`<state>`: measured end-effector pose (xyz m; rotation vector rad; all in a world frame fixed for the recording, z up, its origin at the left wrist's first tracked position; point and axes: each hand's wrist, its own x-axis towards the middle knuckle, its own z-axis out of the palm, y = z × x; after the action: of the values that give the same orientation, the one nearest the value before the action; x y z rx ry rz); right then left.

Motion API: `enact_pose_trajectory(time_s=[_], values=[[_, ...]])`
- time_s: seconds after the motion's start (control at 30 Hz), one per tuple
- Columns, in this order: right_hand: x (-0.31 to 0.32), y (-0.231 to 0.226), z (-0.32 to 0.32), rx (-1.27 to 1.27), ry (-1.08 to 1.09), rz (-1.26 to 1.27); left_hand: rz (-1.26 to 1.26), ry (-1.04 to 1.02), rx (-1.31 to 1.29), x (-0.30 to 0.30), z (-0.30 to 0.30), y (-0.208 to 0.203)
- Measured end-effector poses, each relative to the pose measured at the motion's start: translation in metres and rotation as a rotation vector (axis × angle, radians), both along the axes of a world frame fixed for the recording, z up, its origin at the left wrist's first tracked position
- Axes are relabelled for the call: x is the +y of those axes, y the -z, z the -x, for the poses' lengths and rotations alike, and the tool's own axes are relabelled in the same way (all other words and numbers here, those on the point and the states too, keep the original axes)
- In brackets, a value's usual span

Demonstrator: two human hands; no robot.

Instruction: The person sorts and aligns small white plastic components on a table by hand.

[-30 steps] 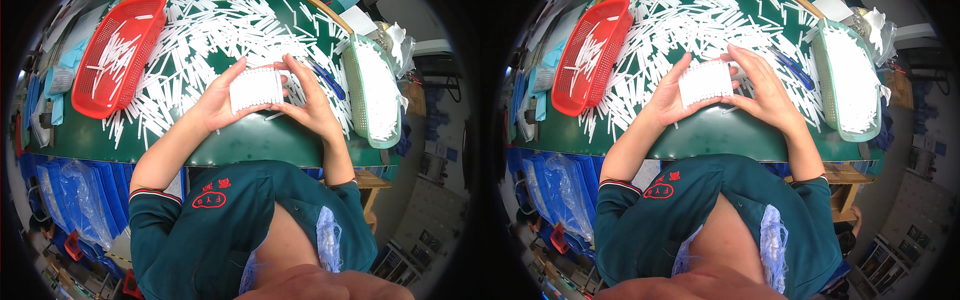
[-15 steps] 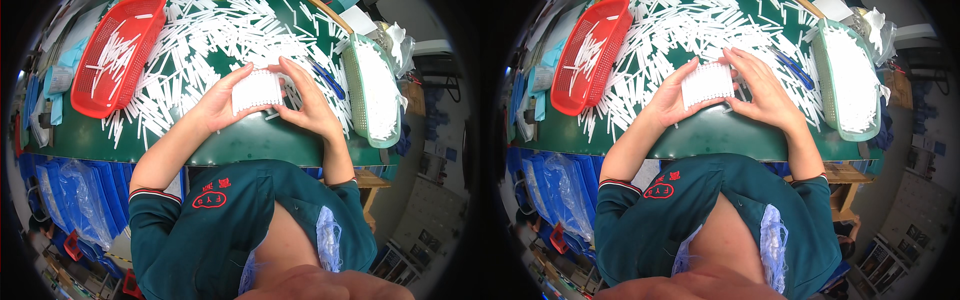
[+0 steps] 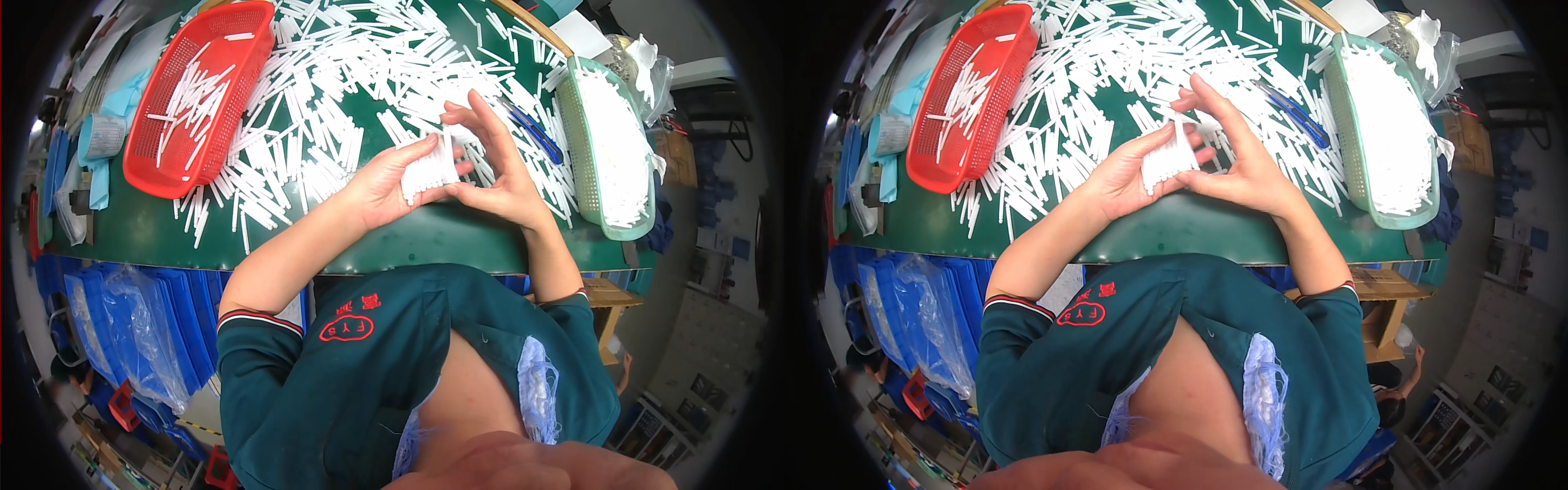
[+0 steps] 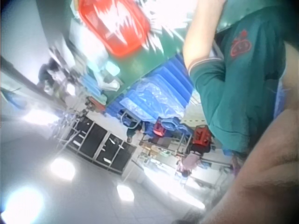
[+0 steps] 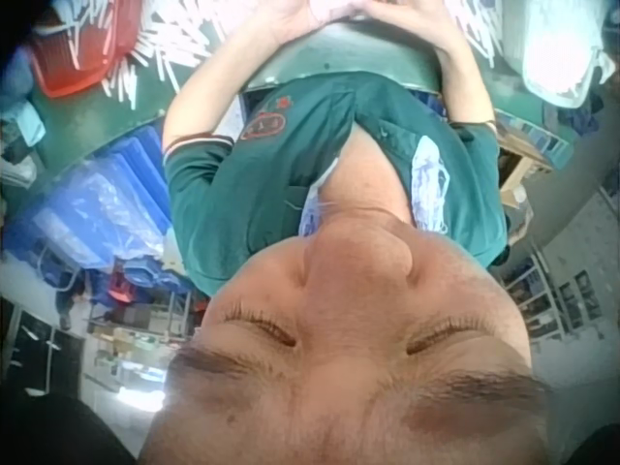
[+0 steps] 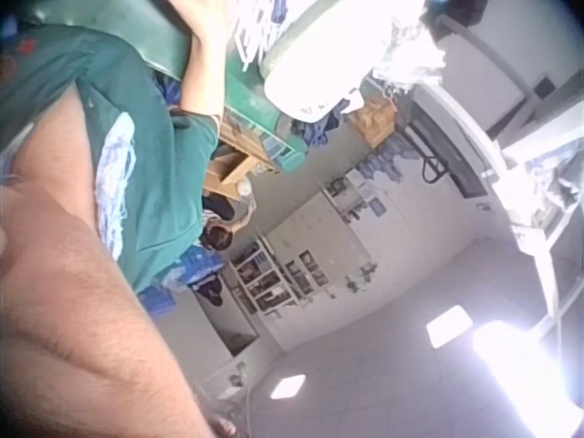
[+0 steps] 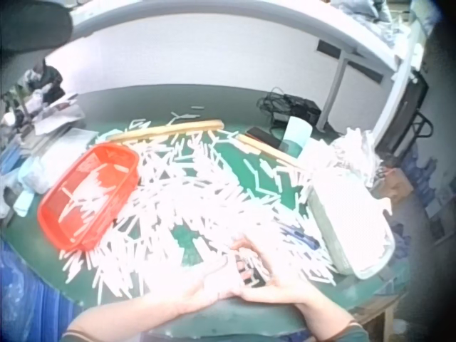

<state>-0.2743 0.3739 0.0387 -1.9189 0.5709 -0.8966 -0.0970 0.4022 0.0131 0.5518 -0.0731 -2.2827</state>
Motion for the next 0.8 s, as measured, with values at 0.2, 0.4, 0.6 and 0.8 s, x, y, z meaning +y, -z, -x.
enact_pose_trajectory(time_s=[0.2,0.4,0.6,0.8], values=[[0.000,-0.002,0.002,-0.012,-0.023,-0.059,0.260,0.040,-0.163,-0.001,-0.014,-0.018],[0.008,-0.004,-0.005,0.036,0.093,-0.365,0.420,-0.164,-0.522,0.008,-0.007,-0.027],[0.011,-0.002,-0.007,-0.016,0.075,-0.808,0.528,-0.345,-0.691,0.006,-0.008,-0.029],[0.012,-0.001,-0.006,0.004,0.134,-0.805,0.572,-0.320,-0.810,0.008,-0.007,-0.028]])
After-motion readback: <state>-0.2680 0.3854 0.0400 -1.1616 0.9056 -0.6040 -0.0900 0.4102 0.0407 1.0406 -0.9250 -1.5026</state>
